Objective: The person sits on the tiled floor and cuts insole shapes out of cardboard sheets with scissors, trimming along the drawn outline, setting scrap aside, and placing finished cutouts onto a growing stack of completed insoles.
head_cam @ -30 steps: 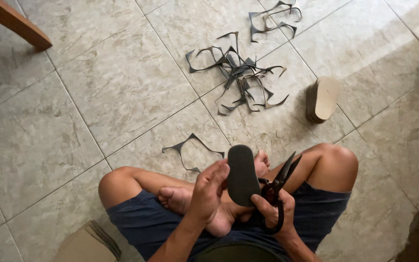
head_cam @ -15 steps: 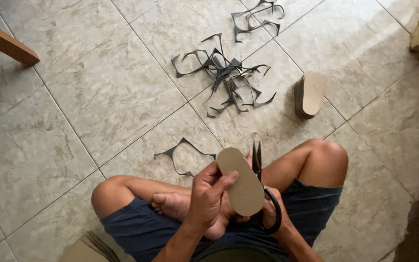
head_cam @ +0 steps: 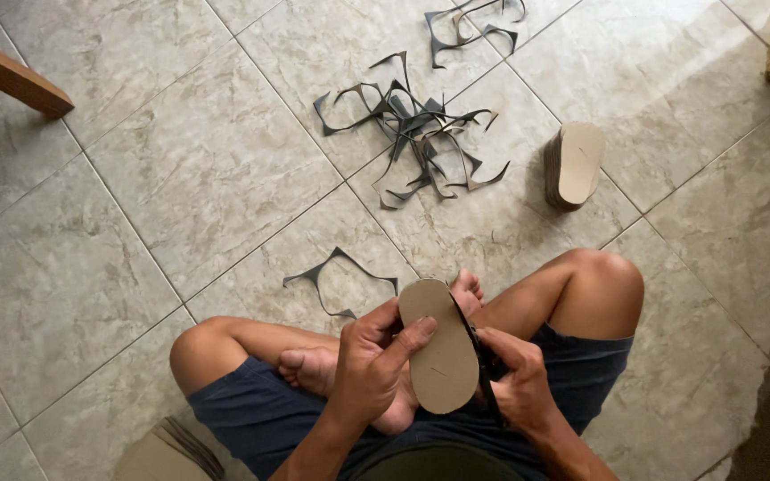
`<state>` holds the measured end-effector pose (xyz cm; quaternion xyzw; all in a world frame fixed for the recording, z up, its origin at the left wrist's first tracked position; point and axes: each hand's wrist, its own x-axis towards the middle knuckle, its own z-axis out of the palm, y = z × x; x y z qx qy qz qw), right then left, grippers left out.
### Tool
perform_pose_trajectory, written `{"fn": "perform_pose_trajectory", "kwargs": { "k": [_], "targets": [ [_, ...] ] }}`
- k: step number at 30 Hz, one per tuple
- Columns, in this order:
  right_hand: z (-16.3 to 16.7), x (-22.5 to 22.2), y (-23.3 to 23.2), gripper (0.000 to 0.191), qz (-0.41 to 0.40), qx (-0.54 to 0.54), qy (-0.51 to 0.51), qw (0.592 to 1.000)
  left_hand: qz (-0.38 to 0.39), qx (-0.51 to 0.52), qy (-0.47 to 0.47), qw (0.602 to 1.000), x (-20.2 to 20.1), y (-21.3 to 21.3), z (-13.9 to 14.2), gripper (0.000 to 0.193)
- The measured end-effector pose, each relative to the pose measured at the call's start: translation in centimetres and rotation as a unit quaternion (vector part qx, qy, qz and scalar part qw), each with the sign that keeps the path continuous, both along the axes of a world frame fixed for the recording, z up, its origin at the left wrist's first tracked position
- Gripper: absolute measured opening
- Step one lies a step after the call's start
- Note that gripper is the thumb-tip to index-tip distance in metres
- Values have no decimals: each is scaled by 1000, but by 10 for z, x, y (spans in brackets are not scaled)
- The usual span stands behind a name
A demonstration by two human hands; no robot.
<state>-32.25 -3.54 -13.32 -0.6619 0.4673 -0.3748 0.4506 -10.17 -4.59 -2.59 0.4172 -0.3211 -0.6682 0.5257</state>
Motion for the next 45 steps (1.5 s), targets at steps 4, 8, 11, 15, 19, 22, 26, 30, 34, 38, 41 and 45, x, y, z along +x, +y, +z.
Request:
{"fn": "perform_pose_trajectory", "kwargs": {
  "k": [4, 8, 11, 15, 19, 22, 26, 30, 34, 38, 41, 45],
  "targets": [
    [14, 2, 1, 28, 1, 102, 52, 993, 3, 38, -31, 999, 3, 1, -6, 33],
    [18, 3, -4, 17, -49, 330, 31, 942, 35, 62, -25, 997, 7, 1, -18, 27],
    [16, 7, -2, 23, 27, 263, -272, 925, 74, 75, -34, 994, 4, 1, -29, 27],
    [19, 10, 2, 18, -87, 217, -169, 957, 25, 40, -37, 998, -9, 3, -49, 34],
    [31, -24, -53, 17, -273, -100, -147, 945, 21, 20, -67, 997, -8, 8, -76, 48],
    [36, -73, -118, 13, -293, -250, 120, 915, 4, 62, -131, 990, 0, 9, -99, 39],
    [16, -91, -151, 24, -352, 121, -107, 922, -20, 69, -262, 962, 12, 11, -114, 35],
    [1, -87, -136, 22, -387, 49, -121, 913, 0, 103, -460, 882, 35, -4, -109, 43],
    [0, -78, -118, 27, -343, -12, -10, 939, 33, -35, -679, 732, 65, -33, -104, 48],
    [11, -62, -108, 34, -249, -28, 175, 952, 10, 2, -744, 669, 84, -55, -108, 57],
    [15, -55, -118, 38, -267, 24, 202, 942, -63, 50, -768, 636, 89, -72, -112, 36],
    [8, -60, -122, 37, -283, 5, 162, 945, -209, 123, -726, 643, 86, -97, -99, 28]
  ]
}}
